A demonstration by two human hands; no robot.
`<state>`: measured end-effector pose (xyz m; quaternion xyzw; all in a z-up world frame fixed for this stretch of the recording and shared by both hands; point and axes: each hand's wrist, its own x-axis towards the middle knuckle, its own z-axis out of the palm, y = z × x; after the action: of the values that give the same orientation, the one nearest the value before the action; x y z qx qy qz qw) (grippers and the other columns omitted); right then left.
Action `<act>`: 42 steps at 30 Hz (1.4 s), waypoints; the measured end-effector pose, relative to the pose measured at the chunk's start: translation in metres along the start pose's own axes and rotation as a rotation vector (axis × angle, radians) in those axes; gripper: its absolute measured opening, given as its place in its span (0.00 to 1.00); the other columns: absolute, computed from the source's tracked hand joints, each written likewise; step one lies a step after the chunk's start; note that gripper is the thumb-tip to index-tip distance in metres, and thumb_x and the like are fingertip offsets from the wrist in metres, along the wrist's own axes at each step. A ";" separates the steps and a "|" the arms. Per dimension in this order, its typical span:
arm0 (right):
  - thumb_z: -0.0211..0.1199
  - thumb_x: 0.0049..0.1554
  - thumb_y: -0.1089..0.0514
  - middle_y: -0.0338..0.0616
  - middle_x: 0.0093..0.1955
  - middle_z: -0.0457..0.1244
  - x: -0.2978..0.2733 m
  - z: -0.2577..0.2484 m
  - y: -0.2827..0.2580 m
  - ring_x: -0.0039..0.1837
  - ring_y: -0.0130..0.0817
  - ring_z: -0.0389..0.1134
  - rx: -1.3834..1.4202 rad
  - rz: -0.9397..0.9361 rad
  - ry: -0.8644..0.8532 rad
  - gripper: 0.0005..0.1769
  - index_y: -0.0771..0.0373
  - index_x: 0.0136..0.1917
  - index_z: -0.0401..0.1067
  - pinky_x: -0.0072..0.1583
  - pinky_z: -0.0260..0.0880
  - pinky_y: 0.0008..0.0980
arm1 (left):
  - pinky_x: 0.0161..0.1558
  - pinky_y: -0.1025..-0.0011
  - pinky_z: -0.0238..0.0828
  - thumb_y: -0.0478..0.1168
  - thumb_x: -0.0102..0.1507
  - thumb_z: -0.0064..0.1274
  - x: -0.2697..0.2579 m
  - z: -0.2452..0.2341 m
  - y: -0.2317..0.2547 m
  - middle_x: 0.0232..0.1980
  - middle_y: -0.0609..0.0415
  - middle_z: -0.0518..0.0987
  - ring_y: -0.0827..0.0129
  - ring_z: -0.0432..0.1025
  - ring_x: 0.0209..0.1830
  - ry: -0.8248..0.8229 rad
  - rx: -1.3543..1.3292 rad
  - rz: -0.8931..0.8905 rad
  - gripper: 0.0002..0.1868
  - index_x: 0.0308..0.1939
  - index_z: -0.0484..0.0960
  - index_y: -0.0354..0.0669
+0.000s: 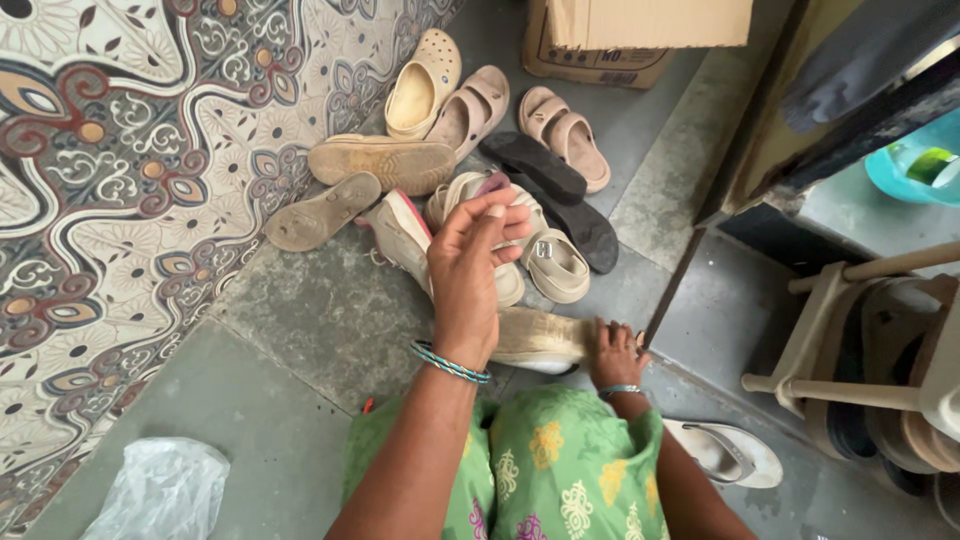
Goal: The person sits on the floor and organizes various shoes by picking them up from the floor and placing them on a white plastic shoe rack. The person handles sandals, sneakers, and flip-flops, arranging them on the shelves.
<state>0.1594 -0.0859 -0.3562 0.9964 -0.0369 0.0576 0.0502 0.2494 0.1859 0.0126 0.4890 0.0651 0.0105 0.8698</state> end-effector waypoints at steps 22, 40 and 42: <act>0.62 0.63 0.41 0.66 0.59 0.66 -0.110 -0.024 0.083 0.57 0.53 0.70 0.862 0.938 -0.089 0.29 0.60 0.70 0.69 0.60 0.68 0.47 | 0.43 0.75 0.73 0.42 0.69 0.50 -0.002 -0.003 -0.003 0.44 0.55 0.84 0.74 0.78 0.43 -0.031 0.047 -0.045 0.12 0.53 0.82 0.41; 0.70 0.46 0.56 0.42 0.67 0.59 -0.090 -0.002 0.040 0.70 0.44 0.58 0.288 0.331 -0.407 0.37 0.50 0.68 0.63 0.62 0.55 0.63 | 0.40 0.76 0.72 0.42 0.70 0.50 0.008 0.000 -0.014 0.43 0.53 0.84 0.75 0.77 0.39 0.049 0.075 0.029 0.12 0.52 0.82 0.40; 0.68 0.49 0.56 0.40 0.67 0.61 -0.089 -0.002 0.044 0.71 0.42 0.60 0.199 0.328 -0.474 0.31 0.49 0.65 0.65 0.63 0.55 0.63 | 0.40 0.76 0.72 0.43 0.70 0.49 0.010 -0.004 -0.014 0.43 0.54 0.84 0.75 0.77 0.38 0.134 0.037 0.099 0.13 0.52 0.81 0.40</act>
<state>0.0674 -0.1234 -0.3608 0.9628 -0.2021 -0.1657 -0.0679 0.2586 0.1826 -0.0028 0.5059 0.0992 0.0848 0.8527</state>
